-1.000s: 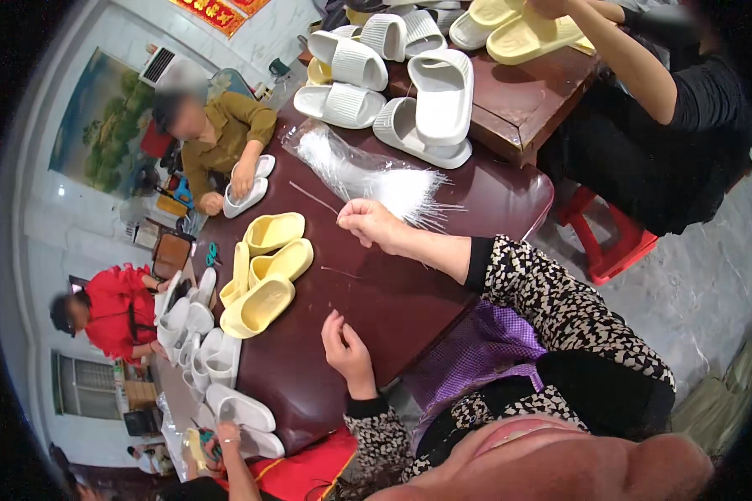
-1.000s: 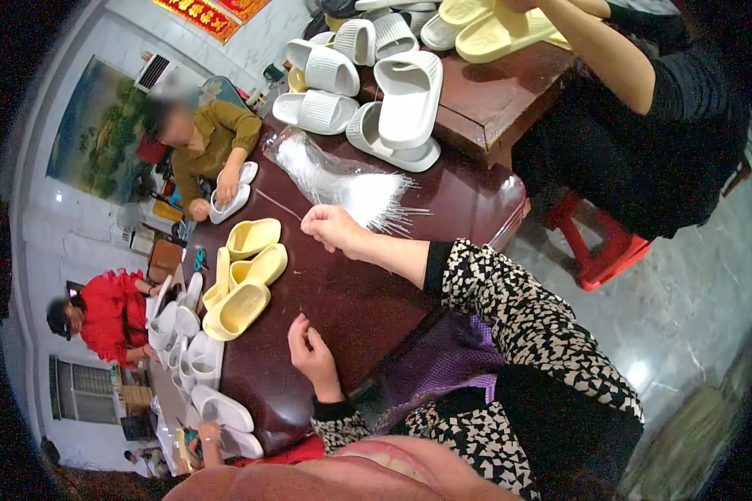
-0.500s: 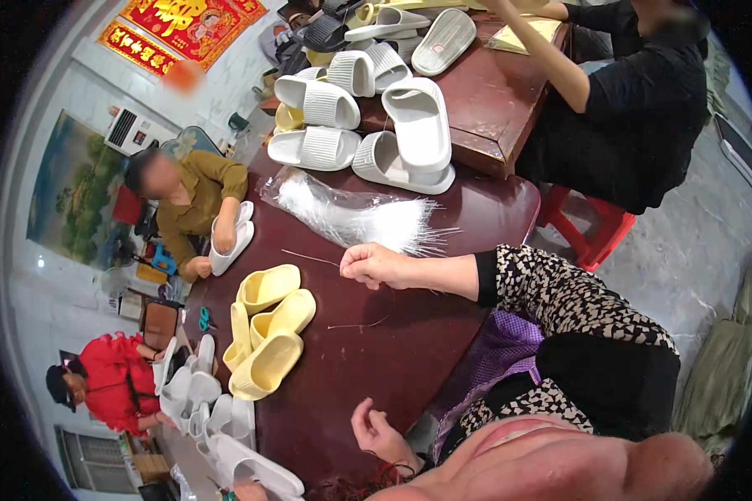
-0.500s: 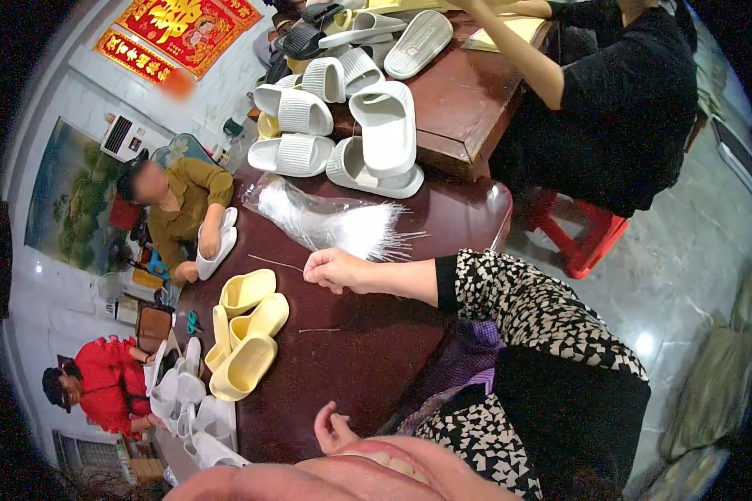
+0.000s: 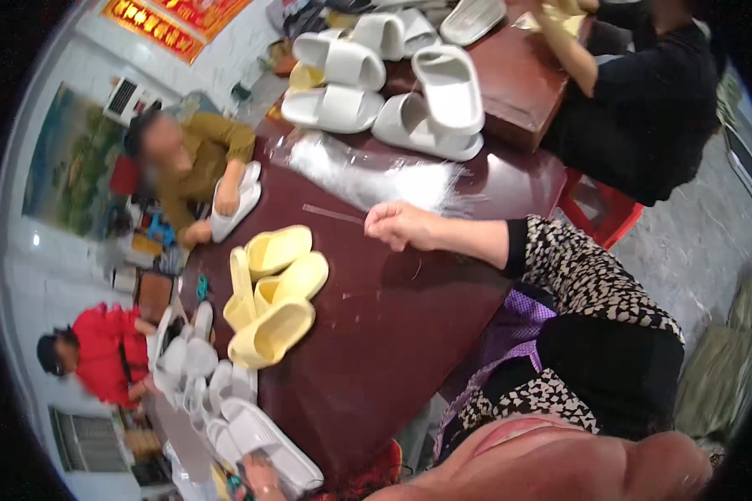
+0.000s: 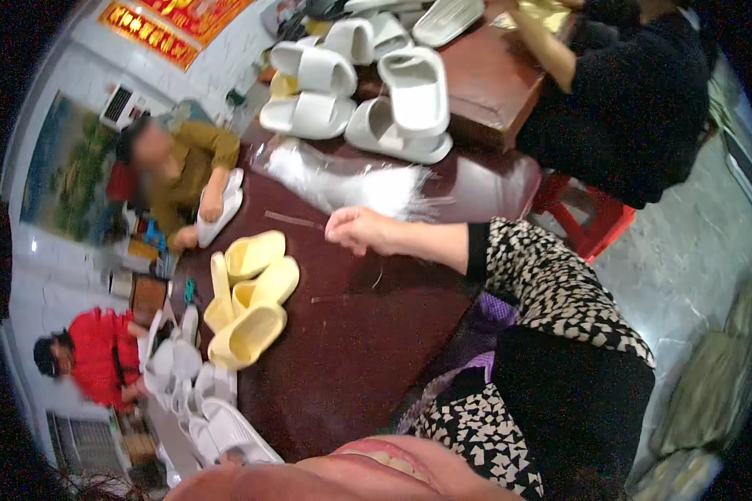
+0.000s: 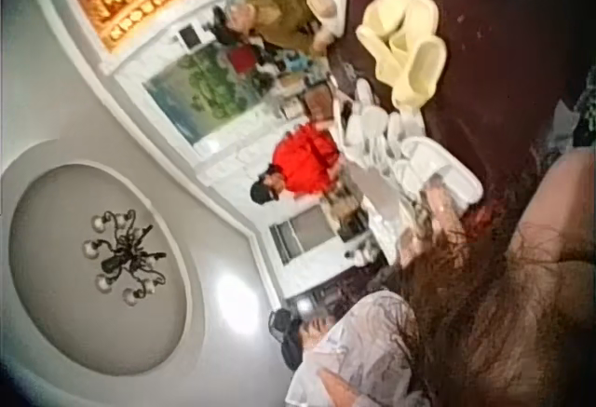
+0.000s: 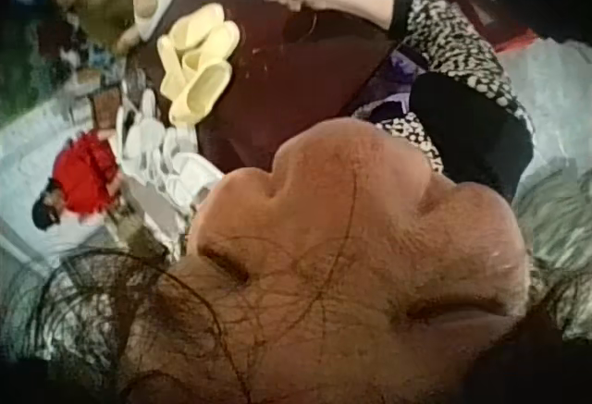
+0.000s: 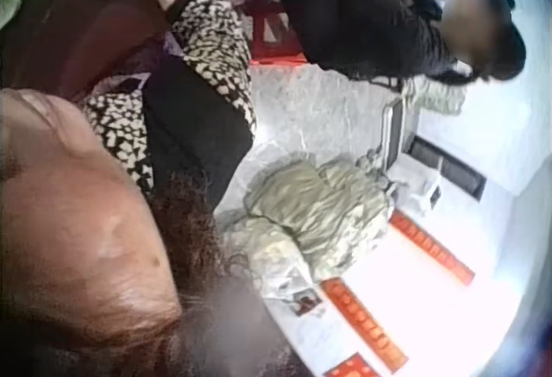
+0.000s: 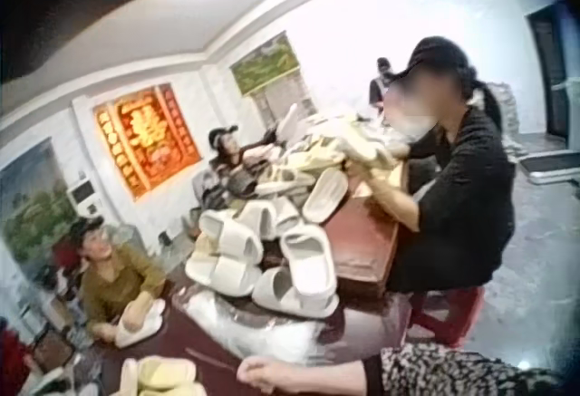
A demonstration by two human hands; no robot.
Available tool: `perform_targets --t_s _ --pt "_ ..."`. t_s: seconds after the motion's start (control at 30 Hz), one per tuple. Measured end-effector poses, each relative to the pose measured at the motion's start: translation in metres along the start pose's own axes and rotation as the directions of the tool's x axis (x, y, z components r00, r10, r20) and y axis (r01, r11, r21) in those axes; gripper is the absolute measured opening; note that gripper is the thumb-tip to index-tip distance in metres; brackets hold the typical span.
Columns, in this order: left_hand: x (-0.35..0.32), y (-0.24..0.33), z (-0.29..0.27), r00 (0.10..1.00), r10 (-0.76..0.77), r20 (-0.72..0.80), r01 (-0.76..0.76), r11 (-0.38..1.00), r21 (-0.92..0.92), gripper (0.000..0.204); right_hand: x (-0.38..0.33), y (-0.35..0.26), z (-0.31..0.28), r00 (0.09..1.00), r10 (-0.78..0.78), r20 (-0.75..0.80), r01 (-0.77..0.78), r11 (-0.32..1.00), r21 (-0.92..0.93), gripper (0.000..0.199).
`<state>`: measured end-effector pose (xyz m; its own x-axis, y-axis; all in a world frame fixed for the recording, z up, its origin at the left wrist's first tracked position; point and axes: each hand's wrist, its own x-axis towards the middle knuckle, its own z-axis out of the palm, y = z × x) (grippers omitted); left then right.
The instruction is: Hand-sewing and assembling foam slippers at a workbench.
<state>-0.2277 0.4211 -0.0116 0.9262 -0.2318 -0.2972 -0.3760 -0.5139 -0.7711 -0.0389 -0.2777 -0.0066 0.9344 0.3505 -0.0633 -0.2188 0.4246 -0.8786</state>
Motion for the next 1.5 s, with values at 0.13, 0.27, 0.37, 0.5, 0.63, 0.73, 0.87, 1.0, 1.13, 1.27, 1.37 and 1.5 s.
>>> perform_targets --t_s 0.13,0.27,0.37,0.5,0.63,0.73,0.87,1.0,1.13,1.27,1.37,1.5 --pt "-0.089 0.003 0.039 0.975 0.032 0.218 -0.083 0.970 0.230 0.023 0.000 0.004 0.005 0.998 0.054 0.028 -0.056 0.997 0.058 0.001" --pt "-0.042 0.009 0.004 0.982 -0.081 0.171 0.108 0.982 -0.154 0.021 -0.003 0.011 -0.007 1.000 0.029 -0.012 -0.028 0.999 0.046 0.002" --pt "-0.069 0.005 0.014 0.999 -0.045 -0.010 0.043 0.983 -0.178 0.021 0.002 0.010 0.002 0.997 0.061 0.048 -0.065 0.995 0.080 0.001" --pt "-0.089 0.002 0.035 0.983 -0.063 0.173 0.094 0.980 -0.175 0.028 0.006 0.009 0.012 0.995 0.069 0.076 -0.076 0.993 0.095 0.002" --pt "-0.072 0.016 0.049 0.976 -0.135 0.170 0.180 0.943 -0.281 0.028 0.004 0.010 0.009 0.997 0.050 0.053 -0.052 0.998 0.030 0.001" --pt "-0.068 0.020 0.049 0.970 -0.193 0.150 0.234 0.910 -0.343 0.028 0.004 0.013 0.003 0.996 0.051 0.070 -0.053 0.998 0.021 0.003" --pt "-0.059 0.027 0.050 0.963 -0.251 0.093 0.267 0.867 -0.422 0.029 0.002 0.014 0.001 0.995 0.038 0.095 -0.039 0.999 0.014 0.004" --pt "-0.080 0.023 0.037 0.942 -0.330 0.062 0.318 0.821 -0.474 0.029 0.006 0.015 0.007 0.992 0.046 0.118 -0.052 0.997 0.048 0.004" --pt "-0.078 0.068 -0.032 0.907 -0.403 0.119 0.402 0.750 -0.525 0.030 0.010 0.024 0.007 0.997 0.028 0.068 -0.026 0.999 -0.028 0.007" --pt "-0.082 0.131 -0.149 0.951 -0.248 0.182 0.308 0.772 -0.556 0.025 0.001 0.017 -0.001 0.999 0.046 0.027 -0.046 0.999 -0.022 0.010" --pt "-0.121 0.228 -0.211 0.943 -0.088 0.320 0.328 0.389 -0.861 0.025 0.004 0.024 0.010 0.992 0.062 0.106 -0.062 0.998 0.005 0.011" --pt "-0.120 0.358 -0.290 0.961 0.123 0.249 0.275 -0.291 -0.916 0.025 0.012 0.031 0.005 0.988 0.069 0.138 -0.069 0.998 -0.004 0.011"
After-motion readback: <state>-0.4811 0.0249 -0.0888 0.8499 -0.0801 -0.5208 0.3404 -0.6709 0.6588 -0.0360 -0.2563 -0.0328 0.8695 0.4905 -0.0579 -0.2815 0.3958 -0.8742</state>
